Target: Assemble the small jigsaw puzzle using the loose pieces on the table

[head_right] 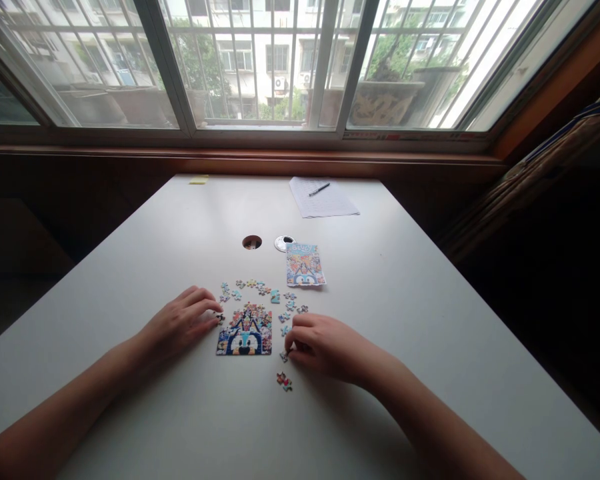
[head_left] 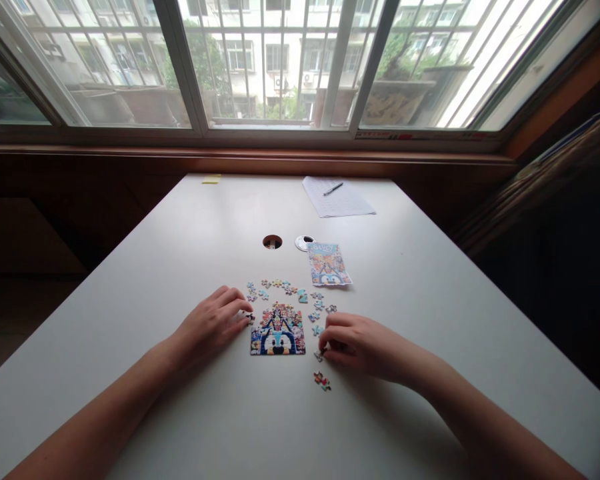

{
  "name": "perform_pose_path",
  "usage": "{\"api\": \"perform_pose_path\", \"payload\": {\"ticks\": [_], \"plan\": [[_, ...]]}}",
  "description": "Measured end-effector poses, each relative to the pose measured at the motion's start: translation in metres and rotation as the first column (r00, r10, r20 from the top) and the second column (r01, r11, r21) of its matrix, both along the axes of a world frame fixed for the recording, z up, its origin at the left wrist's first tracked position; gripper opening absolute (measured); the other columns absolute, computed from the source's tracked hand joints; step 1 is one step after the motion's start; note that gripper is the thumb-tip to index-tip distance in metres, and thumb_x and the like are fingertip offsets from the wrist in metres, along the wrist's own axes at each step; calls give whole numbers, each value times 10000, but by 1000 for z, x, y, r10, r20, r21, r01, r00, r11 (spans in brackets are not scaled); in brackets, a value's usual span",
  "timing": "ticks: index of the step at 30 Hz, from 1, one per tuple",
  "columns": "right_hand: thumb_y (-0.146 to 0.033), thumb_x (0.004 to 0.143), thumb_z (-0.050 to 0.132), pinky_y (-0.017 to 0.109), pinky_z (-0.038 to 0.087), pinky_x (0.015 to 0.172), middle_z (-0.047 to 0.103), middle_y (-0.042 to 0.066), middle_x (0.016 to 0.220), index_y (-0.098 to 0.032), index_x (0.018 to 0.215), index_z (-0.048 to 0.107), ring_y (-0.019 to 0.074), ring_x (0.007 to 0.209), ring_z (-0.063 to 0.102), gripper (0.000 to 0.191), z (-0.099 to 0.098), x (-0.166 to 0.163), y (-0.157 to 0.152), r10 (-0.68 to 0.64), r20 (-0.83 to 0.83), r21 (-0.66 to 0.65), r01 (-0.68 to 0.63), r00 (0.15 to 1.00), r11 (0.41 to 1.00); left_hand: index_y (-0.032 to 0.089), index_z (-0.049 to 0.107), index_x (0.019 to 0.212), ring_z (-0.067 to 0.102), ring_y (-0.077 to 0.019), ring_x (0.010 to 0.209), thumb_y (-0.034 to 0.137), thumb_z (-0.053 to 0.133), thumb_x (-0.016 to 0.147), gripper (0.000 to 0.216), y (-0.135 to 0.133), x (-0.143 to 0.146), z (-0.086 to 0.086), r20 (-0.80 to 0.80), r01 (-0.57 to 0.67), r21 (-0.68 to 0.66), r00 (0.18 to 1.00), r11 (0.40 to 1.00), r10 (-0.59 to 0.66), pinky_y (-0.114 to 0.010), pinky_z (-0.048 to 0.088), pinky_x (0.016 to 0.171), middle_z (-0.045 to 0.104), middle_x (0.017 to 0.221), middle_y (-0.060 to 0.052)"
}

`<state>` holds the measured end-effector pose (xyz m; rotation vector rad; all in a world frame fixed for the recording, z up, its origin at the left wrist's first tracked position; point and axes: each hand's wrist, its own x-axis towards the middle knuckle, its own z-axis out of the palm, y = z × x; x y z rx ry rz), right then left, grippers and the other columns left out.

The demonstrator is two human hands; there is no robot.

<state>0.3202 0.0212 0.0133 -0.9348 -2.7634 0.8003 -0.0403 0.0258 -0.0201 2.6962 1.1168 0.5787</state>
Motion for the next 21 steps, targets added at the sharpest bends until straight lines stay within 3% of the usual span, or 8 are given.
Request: {"api": "perform_pose_path", "payload": {"ticks": [11, 21], "plan": [[-217, 955, 604, 300, 499, 777, 673, 50, 988, -230, 1010, 718, 182, 889, 623, 128, 2, -1, -1, 8, -10, -2, -8, 1000, 1000, 218, 688, 1098, 575, -223, 1000, 242, 570, 988, 163, 0, -9, 8, 9, 5, -36, 1000, 999, -5, -359, 512, 856, 665, 1064, -83], [-201, 945, 608, 293, 492, 770, 668, 47, 978, -229, 1009, 716, 179, 882, 622, 129, -1, 0, 1, 7, 2, -5, -7, 1000, 1000, 209, 675, 1035, 558, -219, 987, 267, 570, 1005, 123, -1, -2, 2, 10, -22, -36, 1000, 999, 22, -351, 496, 850, 655, 1041, -74]]}}
